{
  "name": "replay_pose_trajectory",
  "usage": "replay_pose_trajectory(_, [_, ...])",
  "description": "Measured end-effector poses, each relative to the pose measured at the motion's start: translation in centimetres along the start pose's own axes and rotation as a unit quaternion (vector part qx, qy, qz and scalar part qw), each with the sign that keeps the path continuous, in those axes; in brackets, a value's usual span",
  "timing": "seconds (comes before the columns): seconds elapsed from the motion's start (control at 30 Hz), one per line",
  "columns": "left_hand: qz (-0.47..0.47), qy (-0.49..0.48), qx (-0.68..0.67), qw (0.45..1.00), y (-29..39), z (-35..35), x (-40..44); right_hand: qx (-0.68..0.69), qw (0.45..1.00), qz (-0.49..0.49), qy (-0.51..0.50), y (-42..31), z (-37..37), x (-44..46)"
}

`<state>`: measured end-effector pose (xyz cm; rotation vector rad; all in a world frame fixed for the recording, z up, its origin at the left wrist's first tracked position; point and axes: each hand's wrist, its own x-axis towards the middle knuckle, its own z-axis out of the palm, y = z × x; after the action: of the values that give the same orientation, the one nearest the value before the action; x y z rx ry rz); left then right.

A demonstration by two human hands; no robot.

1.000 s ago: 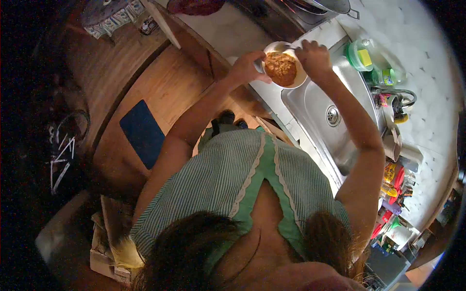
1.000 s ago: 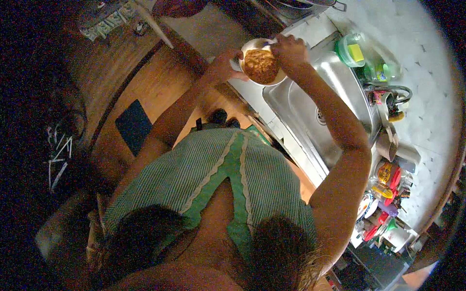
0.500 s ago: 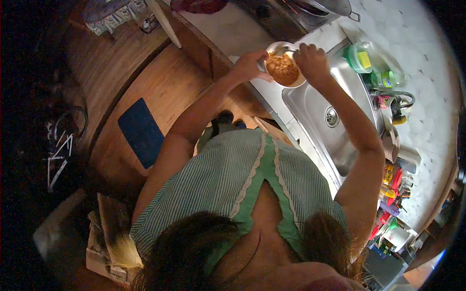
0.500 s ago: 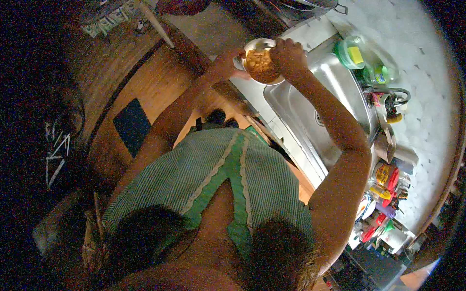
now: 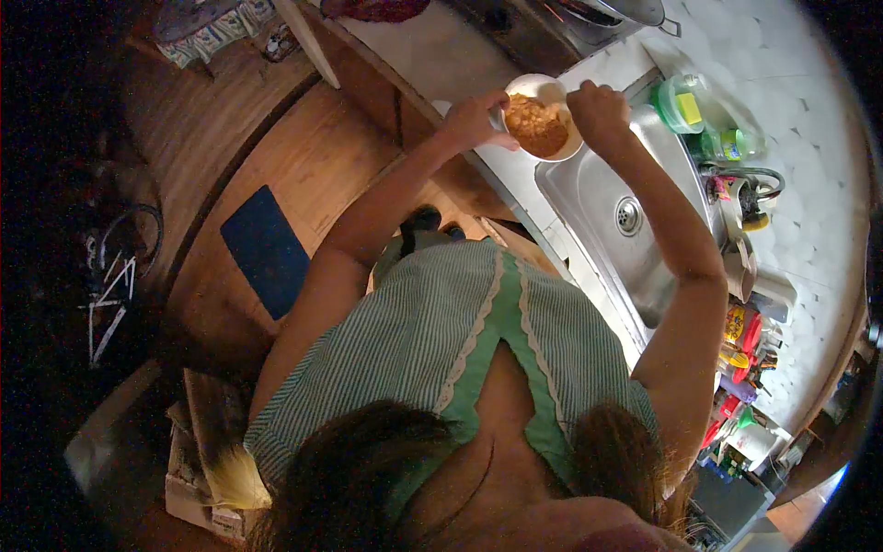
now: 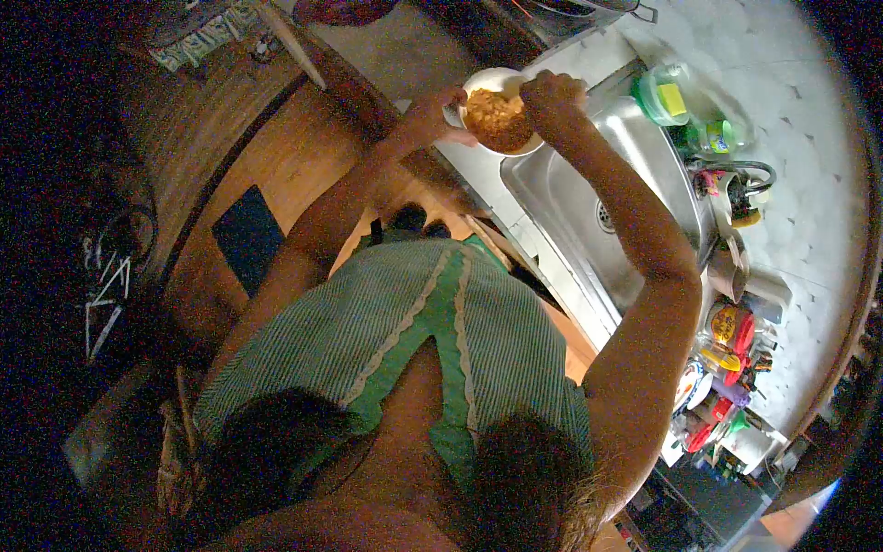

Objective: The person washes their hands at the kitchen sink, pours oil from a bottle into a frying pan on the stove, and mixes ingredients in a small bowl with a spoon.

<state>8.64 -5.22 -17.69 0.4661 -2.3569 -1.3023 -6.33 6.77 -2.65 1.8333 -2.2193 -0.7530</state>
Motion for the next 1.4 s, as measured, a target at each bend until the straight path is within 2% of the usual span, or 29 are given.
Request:
replay_pose_trajectory(0.13, [-0.003,-0.001,0.004,1.000,0.2,0.0,-0.1,0.047,0.994,-0.021,-0.097,0.6,-1.0,-1.6])
replay_pose_trajectory(0.27, [-0.021,-0.013,-0.013,1.000,0.5,-0.4,0.0,0.156,0.986,-0.030,-0.057,2.0,-0.6,-1.3])
replay_pose_trajectory(0.3, [-0.038,-0.019,-0.007,0.999,0.7,-0.5,0.0,0.110,0.993,0.011,-0.037,1.8,-0.8,-0.8])
replay_pose_trajectory(0.4, [-0.059,-0.033,0.009,0.998,1.0,-0.3,-0.1,0.027,0.999,0.006,-0.037,1.7,-1.4,0.3])
replay_pose_trajectory(0.43, [-0.047,-0.027,0.013,0.998,0.8,-0.3,-0.1,0.035,0.999,-0.015,0.020,1.7,-0.2,0.7])
replay_pose_trajectory(0.57, [-0.065,-0.045,0.009,0.997,1.3,-0.8,0.0,-0.038,0.997,-0.055,-0.027,0.0,-0.8,0.7])
replay_pose_trajectory(0.67, [-0.065,-0.043,-0.017,0.997,1.1,-0.7,0.0,-0.021,0.988,-0.138,-0.064,-0.4,-0.6,0.5])
replay_pose_trajectory(0.7, [-0.053,-0.036,-0.022,0.998,0.9,-0.5,0.0,0.011,0.985,-0.139,-0.098,-0.3,-1.2,0.6])
replay_pose_trajectory(0.83, [-0.015,-0.012,-0.033,0.999,0.5,-0.2,0.0,0.128,0.985,-0.038,-0.109,1.9,-0.7,1.0])
replay_pose_trajectory(0.93, [-0.031,-0.018,-0.030,0.999,0.9,-0.6,-0.1,0.118,0.991,0.049,-0.050,2.5,0.4,0.1])
replay_pose_trajectory(0.97, [-0.039,-0.025,-0.028,0.999,1.3,-0.7,-0.1,0.062,0.994,0.074,-0.049,2.0,0.9,0.0])
replay_pose_trajectory(1.07, [-0.046,-0.027,-0.037,0.998,1.2,-0.7,0.0,0.090,0.994,0.059,-0.012,0.5,3.4,-0.6])
replay_pose_trajectory(1.1, [-0.040,-0.027,-0.043,0.998,1.2,-0.7,0.1,0.105,0.994,0.026,0.014,-0.2,3.3,-1.4])
replay_pose_trajectory(1.2, [-0.032,-0.026,-0.051,0.998,1.2,-1.0,0.0,0.153,0.987,0.041,0.011,-0.8,3.6,-3.2])
replay_pose_trajectory(1.23, [-0.035,-0.024,-0.051,0.998,1.6,-1.1,-0.1,0.145,0.988,0.054,-0.018,-0.7,1.3,-4.0])
replay_pose_trajectory(1.4, [-0.026,-0.030,-0.067,0.997,1.2,-0.3,0.2,0.190,0.979,0.064,0.019,-0.4,6.0,-5.4])
